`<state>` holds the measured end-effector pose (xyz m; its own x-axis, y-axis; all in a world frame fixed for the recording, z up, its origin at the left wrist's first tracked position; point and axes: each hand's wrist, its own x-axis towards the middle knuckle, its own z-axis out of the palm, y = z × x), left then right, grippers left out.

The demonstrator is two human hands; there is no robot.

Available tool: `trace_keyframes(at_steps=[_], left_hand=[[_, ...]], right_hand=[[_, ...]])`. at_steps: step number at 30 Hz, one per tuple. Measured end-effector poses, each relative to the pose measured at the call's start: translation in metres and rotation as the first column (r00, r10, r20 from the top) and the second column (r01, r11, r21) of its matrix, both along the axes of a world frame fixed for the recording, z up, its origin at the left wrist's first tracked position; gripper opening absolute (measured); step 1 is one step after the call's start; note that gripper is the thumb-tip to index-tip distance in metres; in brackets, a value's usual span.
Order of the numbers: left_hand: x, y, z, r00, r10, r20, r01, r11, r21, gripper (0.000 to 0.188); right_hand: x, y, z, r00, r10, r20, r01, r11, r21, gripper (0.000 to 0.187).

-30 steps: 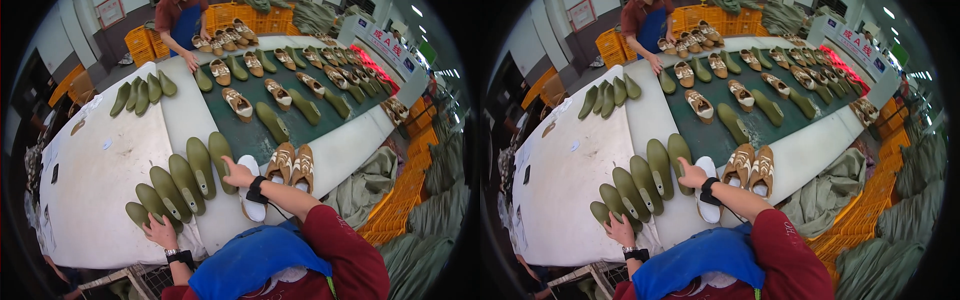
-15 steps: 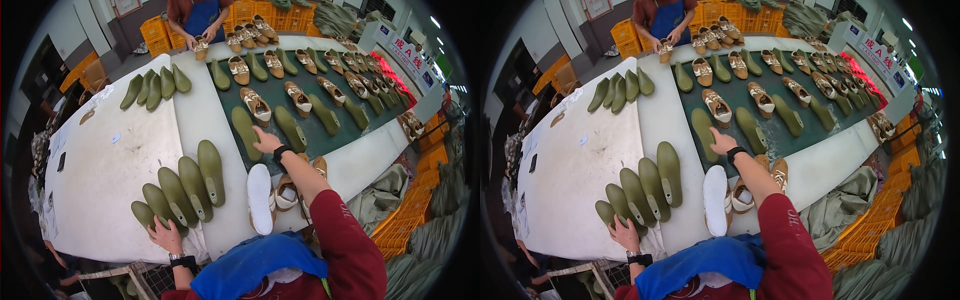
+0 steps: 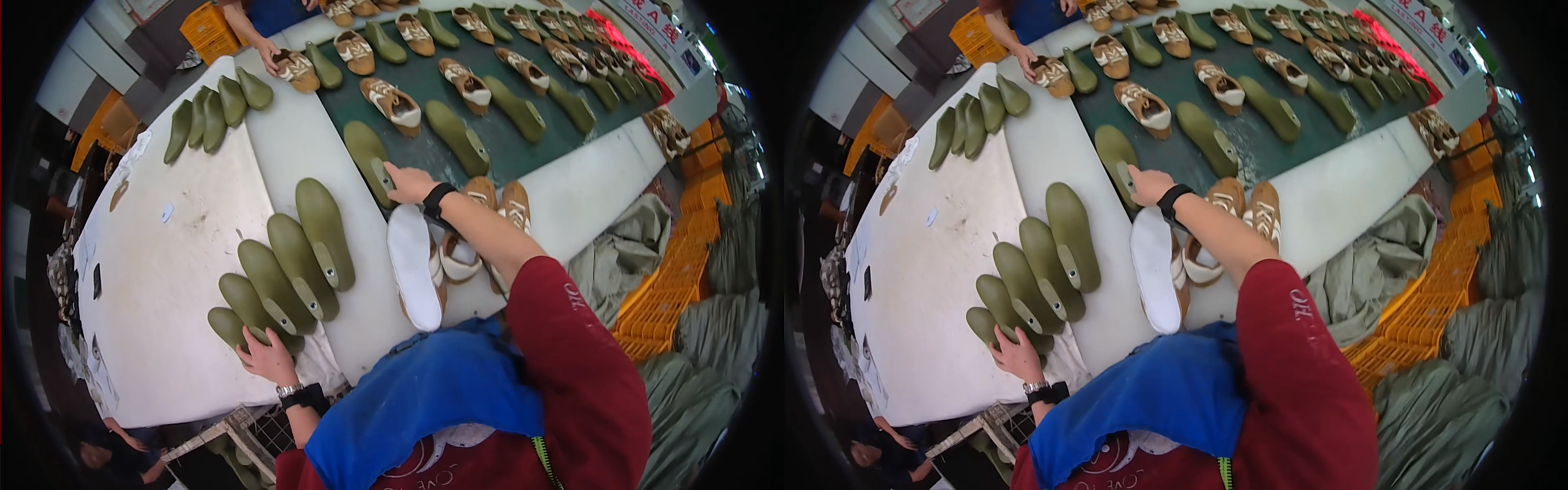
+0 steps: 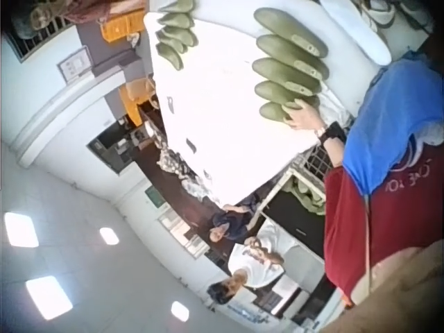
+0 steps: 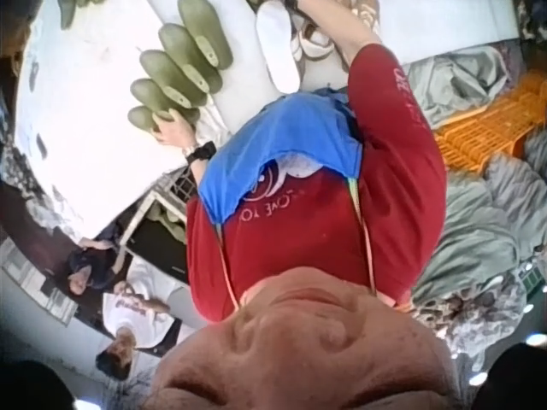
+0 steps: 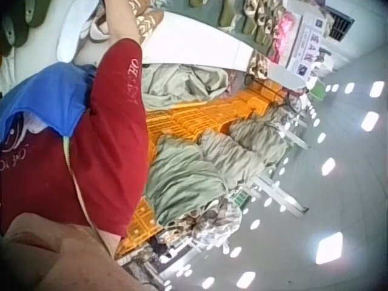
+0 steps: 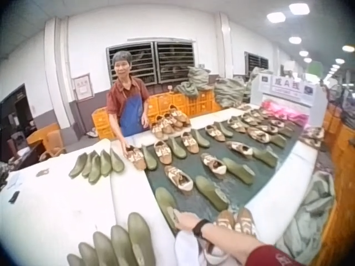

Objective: The recorder takes shoes from a large bag and matches them with the corresponding shoe lasts on a production table.

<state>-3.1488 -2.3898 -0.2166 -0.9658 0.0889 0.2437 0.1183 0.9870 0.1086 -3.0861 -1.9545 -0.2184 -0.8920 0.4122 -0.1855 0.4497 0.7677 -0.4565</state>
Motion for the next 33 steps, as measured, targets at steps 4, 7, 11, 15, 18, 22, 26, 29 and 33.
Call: trace_keyframes(at_steps=[4,7,11,15,18,22,26,29,33], left_hand=[[0.002,-0.007,-0.003,1.000,0.022,-0.001,-0.022,1.000,-0.003,0.053],[-0.003,-0.006,-0.005,1.000,-0.011,-0.006,0.011,1.000,0.017,0.054],[-0.002,-0.009,-0.003,0.988,-0.089,-0.129,0.096,0.994,0.046,0.053],[0.027,0.032,0.038,0.776,-0.603,-0.187,0.612,0.646,0.455,0.050],[0.082,0.094,0.060,0.460,-0.802,0.381,0.503,0.589,0.632,0.057],[0.091,0.132,-0.014,0.185,-0.801,0.570,0.398,0.591,0.701,0.090],[0.092,0.154,-0.043,0.344,-0.838,0.425,0.142,0.493,0.858,0.079],[0.071,0.160,-0.015,0.303,-0.891,0.338,-0.189,0.291,0.938,0.071],[0.070,0.144,0.055,0.283,-0.951,0.124,-0.571,-0.063,0.819,0.060]], right_hand=[[0.046,-0.049,0.036,0.968,0.180,0.175,-0.201,0.973,0.110,0.034],[0.096,-0.092,0.020,0.964,0.083,0.253,-0.128,0.978,0.166,0.050],[0.101,-0.113,-0.005,0.992,-0.097,0.077,0.080,0.976,0.200,0.056],[0.109,-0.143,-0.015,1.000,-0.011,-0.011,0.014,0.952,0.304,0.047],[0.121,-0.152,-0.012,0.988,-0.084,-0.132,0.100,0.988,0.119,0.053],[0.142,-0.156,0.015,0.998,-0.062,0.027,0.057,0.985,0.164,0.057],[0.144,-0.150,0.019,0.994,-0.053,-0.101,0.046,0.997,-0.066,0.062],[0.143,-0.132,0.019,0.793,-0.353,-0.497,0.009,0.822,-0.569,0.054],[0.138,-0.129,0.075,0.823,-0.327,-0.464,-0.129,0.688,-0.714,0.059]])
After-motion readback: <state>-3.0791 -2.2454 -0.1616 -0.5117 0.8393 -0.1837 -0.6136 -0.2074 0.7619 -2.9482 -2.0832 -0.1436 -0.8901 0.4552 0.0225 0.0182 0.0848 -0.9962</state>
